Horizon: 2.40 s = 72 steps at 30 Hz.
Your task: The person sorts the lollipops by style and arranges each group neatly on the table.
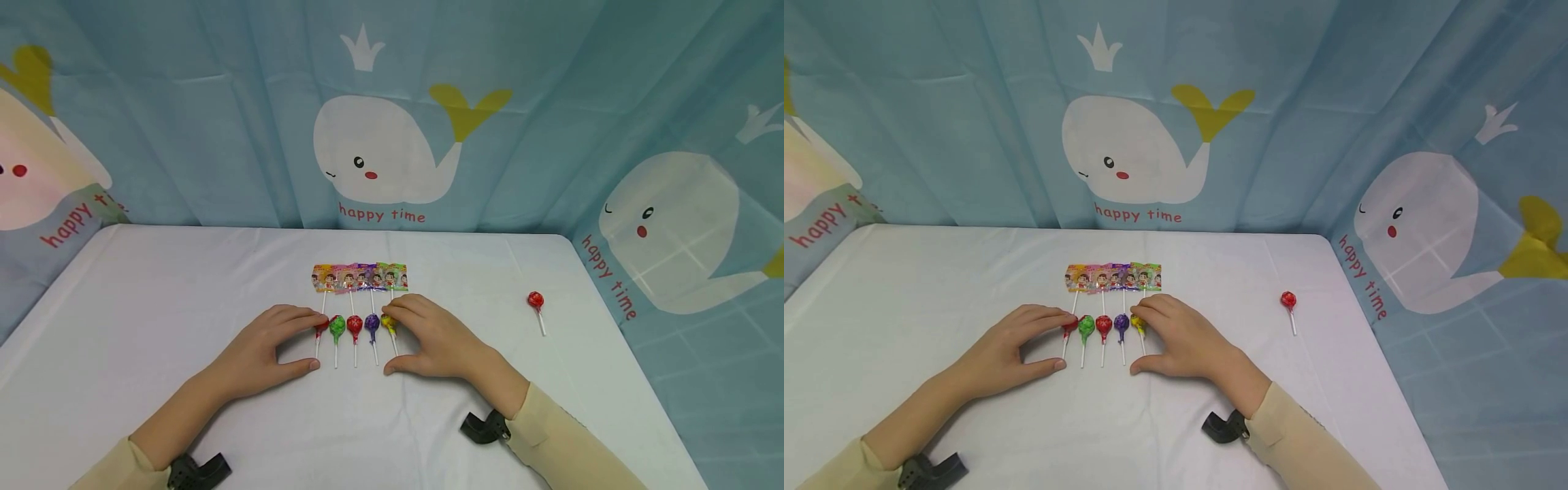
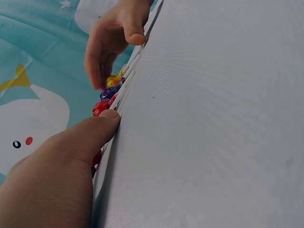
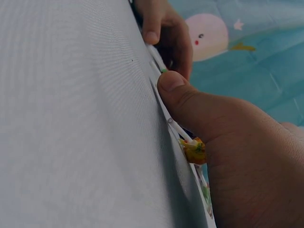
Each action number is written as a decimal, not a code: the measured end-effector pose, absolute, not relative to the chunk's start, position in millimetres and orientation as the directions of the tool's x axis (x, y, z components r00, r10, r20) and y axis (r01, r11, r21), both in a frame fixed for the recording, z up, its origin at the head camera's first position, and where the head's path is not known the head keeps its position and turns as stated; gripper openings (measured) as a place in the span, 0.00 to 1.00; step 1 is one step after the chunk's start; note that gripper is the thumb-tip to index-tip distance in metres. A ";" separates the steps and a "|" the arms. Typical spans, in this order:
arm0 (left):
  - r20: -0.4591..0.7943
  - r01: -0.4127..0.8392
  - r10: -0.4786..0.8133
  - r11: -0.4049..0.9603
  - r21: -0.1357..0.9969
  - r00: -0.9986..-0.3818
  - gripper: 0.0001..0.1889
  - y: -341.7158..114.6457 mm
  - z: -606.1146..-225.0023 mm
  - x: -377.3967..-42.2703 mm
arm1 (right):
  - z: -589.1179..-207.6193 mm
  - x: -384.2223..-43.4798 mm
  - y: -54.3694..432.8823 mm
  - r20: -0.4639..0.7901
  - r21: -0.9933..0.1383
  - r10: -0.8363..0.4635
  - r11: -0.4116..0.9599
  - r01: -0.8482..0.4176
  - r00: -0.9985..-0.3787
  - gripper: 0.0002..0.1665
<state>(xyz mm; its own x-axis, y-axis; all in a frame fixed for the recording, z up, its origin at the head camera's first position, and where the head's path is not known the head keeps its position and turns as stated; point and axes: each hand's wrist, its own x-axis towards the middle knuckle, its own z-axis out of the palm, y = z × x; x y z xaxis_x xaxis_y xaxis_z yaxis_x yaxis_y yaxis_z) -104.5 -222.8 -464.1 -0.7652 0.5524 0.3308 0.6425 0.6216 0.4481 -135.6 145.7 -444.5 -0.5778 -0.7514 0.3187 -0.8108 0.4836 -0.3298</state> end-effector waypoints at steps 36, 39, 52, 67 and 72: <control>0.325 0.641 0.554 0.620 0.453 -0.766 0.37 -222.7 -464.7 -104.1 | -445.7 -132.4 152.0 0.508 -0.327 -0.650 0.461 -0.825 -0.565 0.30; 0.325 0.641 0.555 0.620 0.452 -0.766 0.37 -222.7 -465.3 -104.1 | -445.8 -132.2 152.2 0.511 -0.330 -0.652 0.452 -0.828 -0.560 0.30; 0.321 0.639 0.555 0.624 0.450 -0.767 0.37 -222.9 -466.5 -104.3 | -443.5 -133.4 155.4 0.480 -0.334 -0.693 0.422 -0.843 -0.537 0.31; 0.314 0.634 0.553 0.629 0.450 -0.771 0.37 -222.9 -465.1 -102.9 | -443.6 -134.6 164.7 0.408 -0.320 -0.712 0.475 -0.819 -0.572 0.41; 0.320 0.639 0.556 0.622 0.451 -0.767 0.37 -223.7 -465.5 -103.3 | -443.1 -134.3 170.3 0.381 -0.336 -0.693 0.513 -0.790 -0.612 0.42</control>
<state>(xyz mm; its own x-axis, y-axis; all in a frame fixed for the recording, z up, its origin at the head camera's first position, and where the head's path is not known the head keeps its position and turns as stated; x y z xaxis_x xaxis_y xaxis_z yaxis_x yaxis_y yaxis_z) -103.3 -223.7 -465.5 -0.7670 0.5563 0.3197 0.6395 0.6223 0.4514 -134.3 170.3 -443.1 -0.6121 -0.6928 0.3813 -0.7899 0.5128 -0.3362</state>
